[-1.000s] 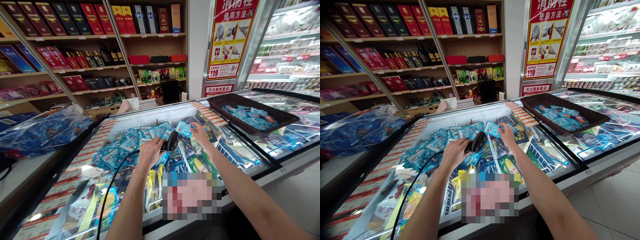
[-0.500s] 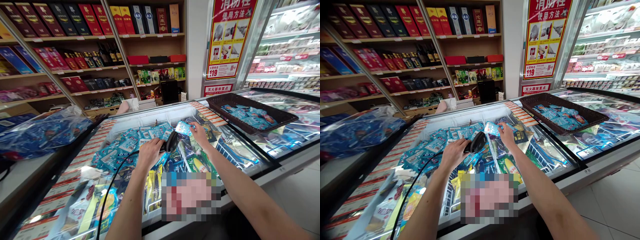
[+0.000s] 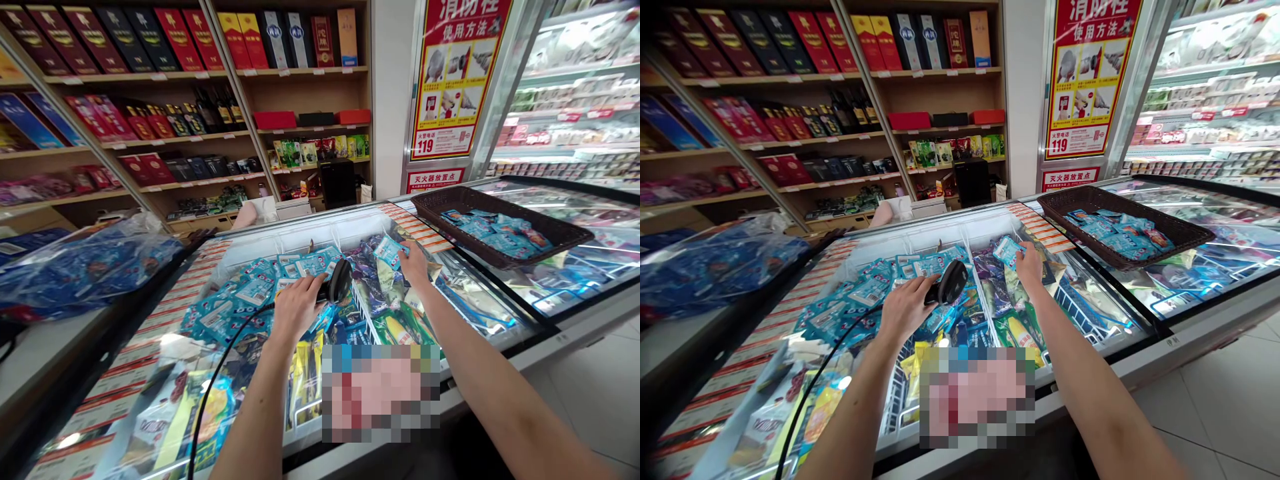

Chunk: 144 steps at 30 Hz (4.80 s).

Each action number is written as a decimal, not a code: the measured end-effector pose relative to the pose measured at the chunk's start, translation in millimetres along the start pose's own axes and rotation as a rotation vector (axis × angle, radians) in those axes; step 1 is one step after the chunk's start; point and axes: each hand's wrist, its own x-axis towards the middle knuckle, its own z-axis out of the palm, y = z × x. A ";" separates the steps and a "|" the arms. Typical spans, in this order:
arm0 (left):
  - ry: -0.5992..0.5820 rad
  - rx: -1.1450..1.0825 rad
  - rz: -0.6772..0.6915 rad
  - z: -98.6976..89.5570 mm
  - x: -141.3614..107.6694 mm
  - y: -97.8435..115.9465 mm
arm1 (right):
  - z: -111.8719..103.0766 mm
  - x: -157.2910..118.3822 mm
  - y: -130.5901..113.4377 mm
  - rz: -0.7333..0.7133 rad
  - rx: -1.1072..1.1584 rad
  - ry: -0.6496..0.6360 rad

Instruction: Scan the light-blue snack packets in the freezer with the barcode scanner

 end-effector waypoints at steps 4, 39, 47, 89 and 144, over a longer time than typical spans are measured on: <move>0.006 0.033 -0.033 -2.1 1.0 3.2 | -4.8 -3.3 2.5 0.053 -0.137 -0.007; 0.037 0.046 -0.257 2.6 -1.3 -4.4 | 23.3 -50.0 -40.4 -0.817 -0.148 -0.437; 0.041 0.070 -0.261 2.5 -0.7 -4.4 | 20.0 -60.2 -49.9 -0.918 -0.228 -0.549; 0.006 0.064 -0.120 4.2 -1.3 -5.9 | 34.4 -37.8 -32.7 -0.399 0.319 -0.237; -0.002 0.076 -0.099 3.5 -3.3 -10.4 | 8.7 -29.9 -27.5 -0.231 -0.225 -0.001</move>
